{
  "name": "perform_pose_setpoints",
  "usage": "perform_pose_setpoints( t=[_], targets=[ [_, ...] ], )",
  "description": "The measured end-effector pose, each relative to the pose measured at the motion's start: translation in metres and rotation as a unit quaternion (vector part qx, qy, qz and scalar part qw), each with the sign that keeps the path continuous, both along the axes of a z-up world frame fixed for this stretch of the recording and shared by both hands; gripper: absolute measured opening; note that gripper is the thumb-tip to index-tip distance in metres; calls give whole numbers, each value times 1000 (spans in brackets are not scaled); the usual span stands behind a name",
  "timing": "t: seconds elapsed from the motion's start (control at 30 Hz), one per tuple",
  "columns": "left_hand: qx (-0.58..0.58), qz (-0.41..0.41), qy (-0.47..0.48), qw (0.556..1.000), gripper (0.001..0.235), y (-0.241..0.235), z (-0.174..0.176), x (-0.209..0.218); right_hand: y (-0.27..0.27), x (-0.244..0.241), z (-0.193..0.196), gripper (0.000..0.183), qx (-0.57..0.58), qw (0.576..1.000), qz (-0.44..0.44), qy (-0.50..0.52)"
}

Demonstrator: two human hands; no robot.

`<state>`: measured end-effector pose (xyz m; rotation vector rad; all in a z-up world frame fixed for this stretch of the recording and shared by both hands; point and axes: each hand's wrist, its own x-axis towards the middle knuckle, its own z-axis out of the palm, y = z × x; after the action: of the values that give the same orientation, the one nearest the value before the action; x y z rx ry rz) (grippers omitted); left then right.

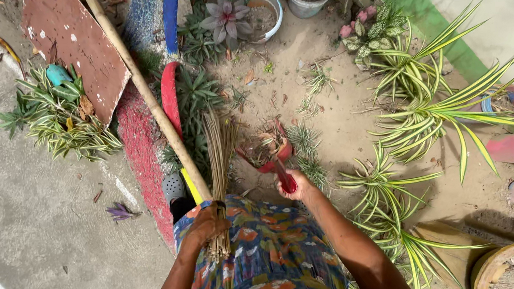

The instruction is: The person sweeps dry leaves and debris from a garden bed into a dustpan using a broom and then deposits them into a black bin. They also pick up larger piles of green leaves and plant cuttings by hand and place them into the bin.

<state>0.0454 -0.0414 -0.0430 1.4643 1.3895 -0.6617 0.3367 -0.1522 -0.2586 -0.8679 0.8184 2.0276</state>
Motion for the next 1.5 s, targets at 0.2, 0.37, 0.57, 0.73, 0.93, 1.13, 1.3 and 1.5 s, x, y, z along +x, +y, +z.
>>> perform_pose_setpoints(
  t=[0.2,0.37,0.57,0.73,0.93,1.13,1.3,1.5],
  targets=[
    [1,17,-35,999,83,-11,94,-37,9,-4,-4,42,-29,1000,-5,-6],
    [-2,-4,79,997,78,-2,144,-51,4,1,10,44,-53,993,-105,14],
    [96,-68,77,990,59,18,-15,-15,5,-9,19,38,-43,991,-123,2],
    [34,-133,8,991,70,4,15,-25,11,-13,15,35,-42,991,-126,-18],
    [39,-63,78,994,82,43,116,-61,10,-12,12,33,-32,989,-141,-27],
    [127,7,-24,992,58,107,-3,-27,18,-24,-4,33,-44,987,-149,-44],
    [14,-88,21,996,75,61,-68,-9,12,-24,-6,31,-56,985,-153,-63],
    [-77,-60,-35,995,90,22,66,-56,25,-24,-1,30,-39,986,-160,-26]
  ],
)
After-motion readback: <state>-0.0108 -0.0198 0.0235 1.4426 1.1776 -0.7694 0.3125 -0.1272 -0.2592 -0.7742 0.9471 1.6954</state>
